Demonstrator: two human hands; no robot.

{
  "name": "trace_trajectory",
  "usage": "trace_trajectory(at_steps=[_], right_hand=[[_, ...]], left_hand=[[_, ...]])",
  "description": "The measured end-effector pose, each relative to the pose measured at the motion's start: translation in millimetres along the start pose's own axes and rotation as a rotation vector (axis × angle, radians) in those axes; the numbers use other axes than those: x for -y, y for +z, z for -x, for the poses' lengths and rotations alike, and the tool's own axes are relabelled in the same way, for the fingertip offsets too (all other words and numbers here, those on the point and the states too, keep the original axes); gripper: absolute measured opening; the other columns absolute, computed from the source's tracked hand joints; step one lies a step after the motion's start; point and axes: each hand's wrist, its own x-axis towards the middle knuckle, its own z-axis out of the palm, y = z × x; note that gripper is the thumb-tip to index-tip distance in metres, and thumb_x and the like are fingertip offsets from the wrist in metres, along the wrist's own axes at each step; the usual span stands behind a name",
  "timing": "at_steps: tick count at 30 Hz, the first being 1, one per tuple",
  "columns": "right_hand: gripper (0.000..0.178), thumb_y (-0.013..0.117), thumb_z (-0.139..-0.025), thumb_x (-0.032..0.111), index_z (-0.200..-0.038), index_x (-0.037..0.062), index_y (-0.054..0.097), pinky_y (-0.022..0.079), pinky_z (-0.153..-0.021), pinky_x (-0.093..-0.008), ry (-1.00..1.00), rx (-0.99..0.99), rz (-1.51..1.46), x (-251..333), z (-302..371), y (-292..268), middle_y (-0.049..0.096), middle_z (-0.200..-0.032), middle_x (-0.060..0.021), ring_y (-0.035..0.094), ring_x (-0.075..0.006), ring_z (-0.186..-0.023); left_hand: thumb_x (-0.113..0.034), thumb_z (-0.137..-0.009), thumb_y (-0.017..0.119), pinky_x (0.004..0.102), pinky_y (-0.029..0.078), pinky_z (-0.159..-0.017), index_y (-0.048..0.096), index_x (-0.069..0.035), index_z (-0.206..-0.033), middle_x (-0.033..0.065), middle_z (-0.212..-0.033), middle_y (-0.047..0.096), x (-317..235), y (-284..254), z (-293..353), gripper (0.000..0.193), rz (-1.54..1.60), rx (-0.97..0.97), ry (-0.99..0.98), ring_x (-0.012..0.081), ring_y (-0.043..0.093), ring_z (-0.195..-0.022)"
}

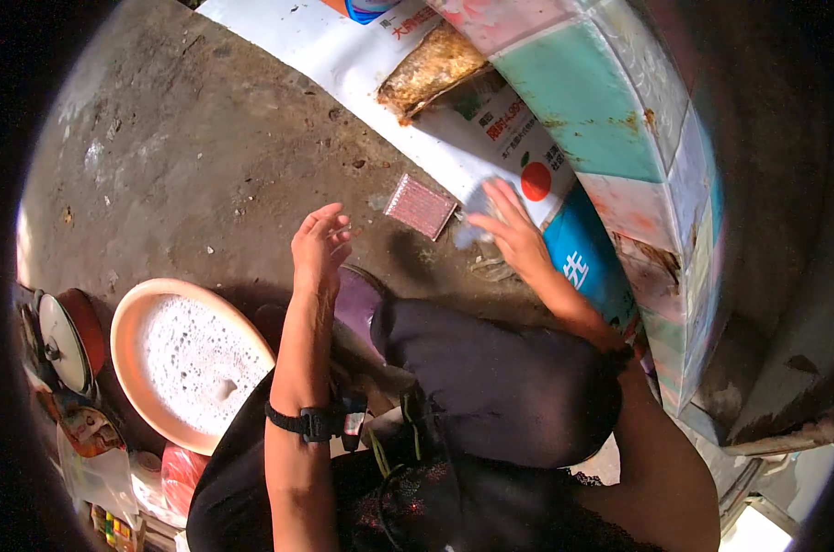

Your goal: Wipe a dirty tiled shelf with a damp cloth.

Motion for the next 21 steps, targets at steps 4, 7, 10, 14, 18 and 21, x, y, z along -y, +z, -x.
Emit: trace_trajectory(at_steps=[4, 7, 10, 14, 18, 21], right_hand=[[0.033, 0.052, -0.068, -0.007, -0.094, 0.0102, 0.064, 0.029, -0.101, -0.0364, 0.192, 0.07, -0.005, -4, 50, -12, 0.04, -0.131, -0.0134, 0.033, -0.033, -0.125], [0.032, 0.051, -0.069, -0.008, -0.092, 0.0096, 0.065, 0.029, -0.101, -0.0354, 0.138, -0.01, -0.002, -2, 26, 1, 0.043, -0.129, -0.0135, 0.034, -0.0327, -0.124], [0.032, 0.051, -0.069, -0.008, -0.093, 0.0093, 0.063, 0.031, -0.099, -0.0357, -0.015, -0.103, -0.055, 14, -35, 22, 0.045, -0.127, -0.0122, 0.036, -0.0316, -0.123], [0.032, 0.051, -0.07, -0.007, -0.094, 0.0099, 0.062, 0.034, -0.098, -0.0363, -0.143, -0.145, -0.13, 28, -102, 38, 0.046, -0.126, -0.0109, 0.038, -0.0314, -0.121], [0.049, 0.047, -0.063, -0.013, -0.101, 0.0129, 0.062, 0.031, -0.101, -0.0358, -0.118, -0.087, -0.16, 18, -74, 24, 0.043, -0.129, -0.0109, 0.035, -0.0306, -0.123], [0.037, 0.049, -0.068, -0.007, -0.096, 0.0126, 0.062, 0.033, -0.099, -0.0364, -0.032, -0.067, -0.103, 4, -19, 3, 0.045, -0.128, -0.0106, 0.037, -0.0312, -0.121]], left_hand=[[-0.017, -0.087, 0.048, 0.0202, 0.04, -0.055, 0.055, -0.011, -0.1, -0.0028, -0.078, 0.056, 8, 2, -3, 0.016, -0.007, 0.024, -0.001, 0.0074, 0.048, -0.063], [-0.017, -0.087, 0.048, 0.0202, 0.04, -0.054, 0.056, -0.011, -0.099, -0.003, -0.077, 0.056, 16, 2, -3, 0.015, 0.002, 0.044, -0.021, 0.0075, 0.049, -0.062], [-0.015, -0.086, 0.048, 0.021, 0.04, -0.054, 0.057, -0.011, -0.096, -0.0031, -0.076, 0.056, 19, 3, 2, 0.014, -0.005, 0.033, -0.034, 0.0077, 0.05, -0.062], [-0.013, -0.084, 0.048, 0.0219, 0.041, -0.055, 0.058, -0.011, -0.093, -0.0031, -0.075, 0.057, 15, 15, 2, 0.014, -0.021, 0.039, -0.022, 0.0077, 0.05, -0.061], [-0.017, -0.087, 0.05, 0.0198, 0.039, -0.054, 0.056, -0.011, -0.097, -0.0036, -0.076, 0.056, 5, 9, 0, 0.014, -0.012, 0.028, 0.003, 0.0068, 0.049, -0.062], [-0.018, -0.087, 0.05, 0.0194, 0.039, -0.054, 0.056, -0.011, -0.098, -0.0039, -0.076, 0.056, 2, 0, -4, 0.015, 0.0, 0.017, 0.017, 0.0063, 0.049, -0.063]])
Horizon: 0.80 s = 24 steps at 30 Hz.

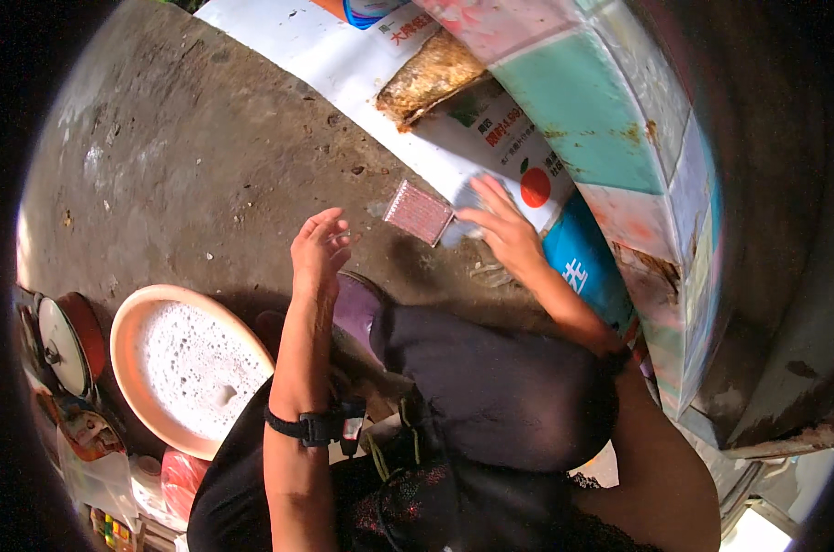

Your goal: Wipe a dirty tiled shelf with a damp cloth.

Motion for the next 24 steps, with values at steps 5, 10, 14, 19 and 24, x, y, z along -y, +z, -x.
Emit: trace_trajectory(at_steps=[5, 10, 14, 19, 24], right_hand=[[0.041, 0.047, -0.067, -0.01, -0.097, 0.0127, 0.063, 0.034, -0.098, -0.0364, 0.057, 0.106, 0.054, -14, 7, -19, 0.044, -0.129, -0.0116, 0.039, -0.0294, -0.121], [0.038, 0.051, -0.072, -0.001, -0.107, 0.0114, 0.059, 0.028, -0.102, -0.0356, -0.152, -0.095, 0.288, -107, -73, -2, 0.044, -0.128, -0.0113, 0.035, -0.0279, -0.123], [0.039, 0.051, -0.072, 0.0, -0.108, 0.0117, 0.058, 0.028, -0.102, -0.0359, 0.292, -0.178, 0.343, -181, -93, -38, 0.044, -0.127, -0.0112, 0.036, -0.0275, -0.122], [0.039, 0.052, -0.072, 0.0, -0.108, 0.012, 0.058, 0.028, -0.102, -0.0363, 0.272, -0.144, 0.405, -166, -107, -7, 0.045, -0.126, -0.0111, 0.036, -0.0271, -0.121], [0.039, 0.049, -0.074, -0.002, -0.108, 0.0131, 0.058, 0.031, -0.1, -0.0363, 0.283, 0.099, 0.373, -34, -78, 46, 0.045, -0.126, -0.009, 0.039, -0.0263, -0.12]], left_hand=[[-0.017, -0.087, 0.049, 0.0192, 0.039, -0.055, 0.055, -0.01, -0.099, -0.0033, -0.078, 0.056, 5, 5, -2, 0.016, -0.02, 0.007, -0.036, 0.0068, 0.049, -0.063], [-0.016, -0.085, 0.05, 0.0198, 0.038, -0.053, 0.058, -0.012, -0.092, -0.0032, -0.075, 0.057, 13, -2, 0, 0.012, 0.013, 0.032, -0.031, 0.0065, 0.049, -0.06], [-0.016, -0.088, 0.047, 0.0199, 0.04, -0.051, 0.054, -0.009, -0.101, -0.0011, -0.078, 0.057, 8, -2, -5, 0.016, 0.011, 0.012, -0.043, 0.0083, 0.05, -0.06], [-0.015, -0.087, 0.047, 0.0188, 0.039, -0.052, 0.055, -0.01, -0.099, -0.0025, -0.077, 0.057, 3, -13, -8, 0.015, 0.027, -0.026, -0.025, 0.0076, 0.049, -0.061], [-0.016, -0.085, 0.05, 0.02, 0.038, -0.057, 0.059, -0.013, -0.092, -0.0037, -0.075, 0.056, 9, -8, -3, 0.012, 0.001, -0.022, -0.035, 0.0067, 0.048, -0.063]])
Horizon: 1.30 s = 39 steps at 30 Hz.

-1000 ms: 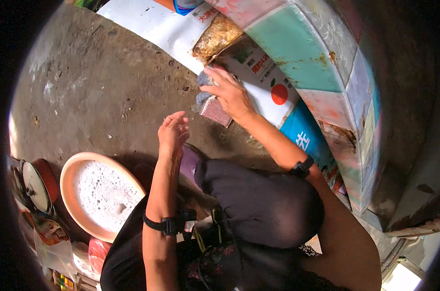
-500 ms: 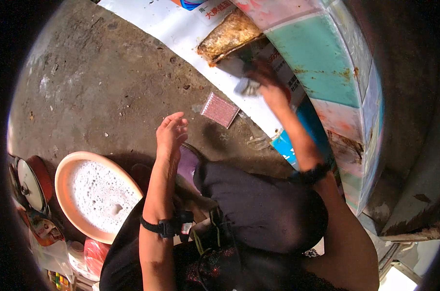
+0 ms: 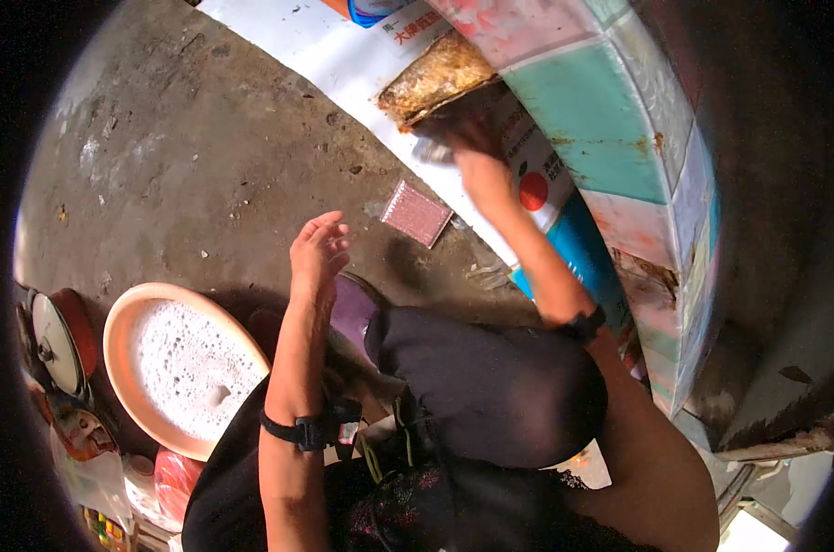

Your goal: Wipe a dirty tiled shelf with a damp cloth.

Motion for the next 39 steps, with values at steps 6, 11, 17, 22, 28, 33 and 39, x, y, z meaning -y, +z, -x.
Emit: trace_trajectory(at_steps=[6, 11, 17, 22, 28, 33, 39], right_hand=[[0.036, 0.042, -0.076, -0.006, -0.1, 0.0114, 0.063, 0.039, -0.093, -0.0343, -0.5, 0.091, -0.61, 29, 44, -33, 0.055, -0.116, -0.0113, 0.052, -0.0275, -0.104], [0.028, 0.045, -0.082, 0.016, -0.101, 0.0053, 0.062, 0.04, -0.09, -0.0311, 0.575, 0.182, -1.028, 10, 60, -82, 0.056, -0.114, -0.0116, 0.052, -0.0223, -0.106], [0.033, 0.047, -0.083, 0.024, -0.107, 0.0026, 0.056, 0.045, -0.073, -0.0398, 0.547, 0.159, -0.32, -63, 27, -19, 0.059, -0.1, -0.0173, 0.057, -0.032, -0.086], [0.041, 0.048, -0.073, -0.001, -0.11, 0.0141, 0.058, 0.04, -0.09, -0.0365, -0.079, -0.282, -0.282, 8, 55, -19, 0.051, -0.114, -0.0183, 0.048, -0.0325, -0.104], [0.051, 0.046, -0.064, -0.015, -0.103, 0.0139, 0.063, 0.033, -0.099, -0.0331, -0.373, -0.072, -0.42, -22, 112, -24, 0.049, -0.125, -0.0083, 0.039, -0.0279, -0.119], [0.046, 0.044, -0.062, -0.011, -0.099, 0.0089, 0.063, 0.034, -0.097, -0.0324, -0.147, -0.061, -0.717, -27, 151, -54, 0.051, -0.12, -0.0138, 0.045, -0.0294, -0.115], [0.056, 0.047, -0.073, -0.005, -0.125, 0.0165, 0.047, 0.029, -0.101, -0.0328, 0.24, -0.359, -0.535, -31, 108, -12, 0.032, -0.134, -0.0228, 0.031, -0.0319, -0.126]], left_hand=[[-0.017, -0.085, 0.052, 0.0192, 0.038, -0.056, 0.058, -0.012, -0.093, -0.004, -0.075, 0.056, -6, 14, 19, 0.012, -0.01, 0.057, 0.063, 0.0065, 0.048, -0.062], [-0.016, -0.084, 0.052, 0.0191, 0.038, -0.055, 0.057, -0.011, -0.096, -0.0036, -0.076, 0.056, -17, -6, 41, 0.014, 0.009, 0.014, 0.121, 0.0066, 0.048, -0.062], [-0.016, -0.087, 0.05, 0.0205, 0.04, -0.052, 0.053, -0.006, -0.104, -0.0011, -0.079, 0.056, -34, -9, 51, 0.02, 0.089, 0.094, 0.175, 0.0086, 0.05, -0.061], [-0.016, -0.086, 0.049, 0.021, 0.042, -0.058, 0.052, -0.004, -0.107, -0.0006, -0.082, 0.055, -73, -16, 77, 0.024, 0.127, 0.172, 0.334, 0.008, 0.05, -0.065], [-0.017, -0.088, 0.051, 0.0195, 0.045, -0.058, 0.046, -0.002, -0.116, 0.0015, -0.087, 0.056, -144, -28, 139, 0.033, 0.062, 0.394, 0.545, 0.0077, 0.053, -0.07], [-0.01, -0.091, 0.044, 0.0221, 0.048, -0.062, 0.04, 0.001, -0.122, 0.0086, -0.096, 0.058, -179, -58, 197, 0.034, 0.131, 0.522, 0.659, 0.0118, 0.055, -0.073], [-0.005, -0.091, 0.042, 0.0247, 0.045, -0.067, 0.036, 0.002, -0.126, 0.0124, -0.097, 0.057, -190, -49, 240, 0.036, 0.232, 0.614, 0.672, 0.0141, 0.052, -0.076]])
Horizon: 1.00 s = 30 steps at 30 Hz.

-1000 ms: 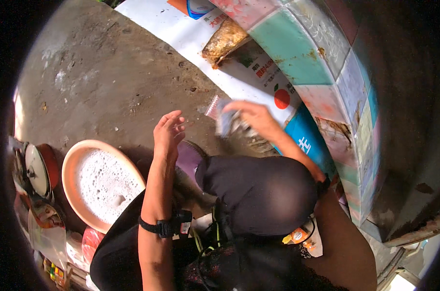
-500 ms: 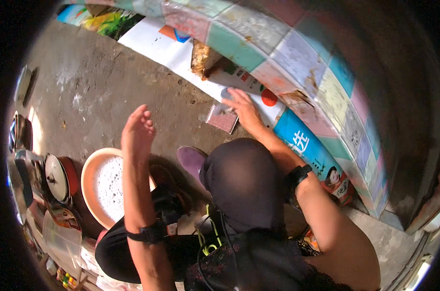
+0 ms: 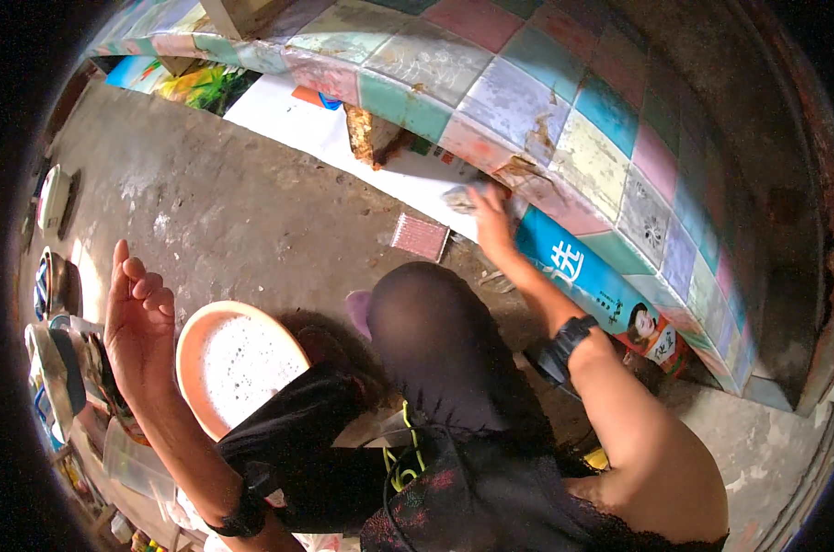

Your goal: Wipe a dirty tiled shelf with a damp cloth.

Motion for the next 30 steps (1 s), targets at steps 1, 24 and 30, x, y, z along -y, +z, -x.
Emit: trace_trajectory(at_steps=[1, 24, 30], right_hand=[[0.058, 0.047, -0.072, -0.008, -0.124, 0.017, 0.047, 0.029, -0.102, -0.0325, 0.028, 0.101, -0.002, -8, -13, 19, 0.034, -0.133, -0.0213, 0.031, -0.0309, -0.126], [0.026, 0.048, -0.08, 0.012, -0.1, 0.0034, 0.062, 0.041, -0.084, -0.0325, 0.003, -0.116, 0.244, -80, -59, 37, 0.061, -0.101, -0.0158, 0.055, -0.0274, -0.098], [0.026, 0.055, -0.072, 0.001, -0.096, 0.0064, 0.062, 0.038, -0.092, -0.0344, -0.545, 0.333, -0.397, 67, -38, 87, 0.057, -0.103, -0.0137, 0.051, -0.0273, -0.102]], left_hand=[[-0.005, -0.091, 0.042, 0.0252, 0.044, -0.068, 0.035, 0.003, -0.126, 0.013, -0.096, 0.057, 3, 7, -4, 0.037, 0.023, 0.034, 0.004, 0.0143, 0.05, -0.077], [-0.008, -0.091, 0.041, 0.0215, 0.041, -0.063, 0.032, 0.005, -0.127, 0.0091, -0.096, 0.051, 33, 66, -4, 0.039, -0.158, 0.001, -0.028, 0.0115, 0.045, -0.073], [-0.009, -0.091, 0.041, 0.0216, 0.041, -0.062, 0.034, 0.005, -0.125, 0.0085, -0.094, 0.051, 32, 58, -7, 0.038, -0.1, -0.053, -0.018, 0.0112, 0.045, -0.072]])
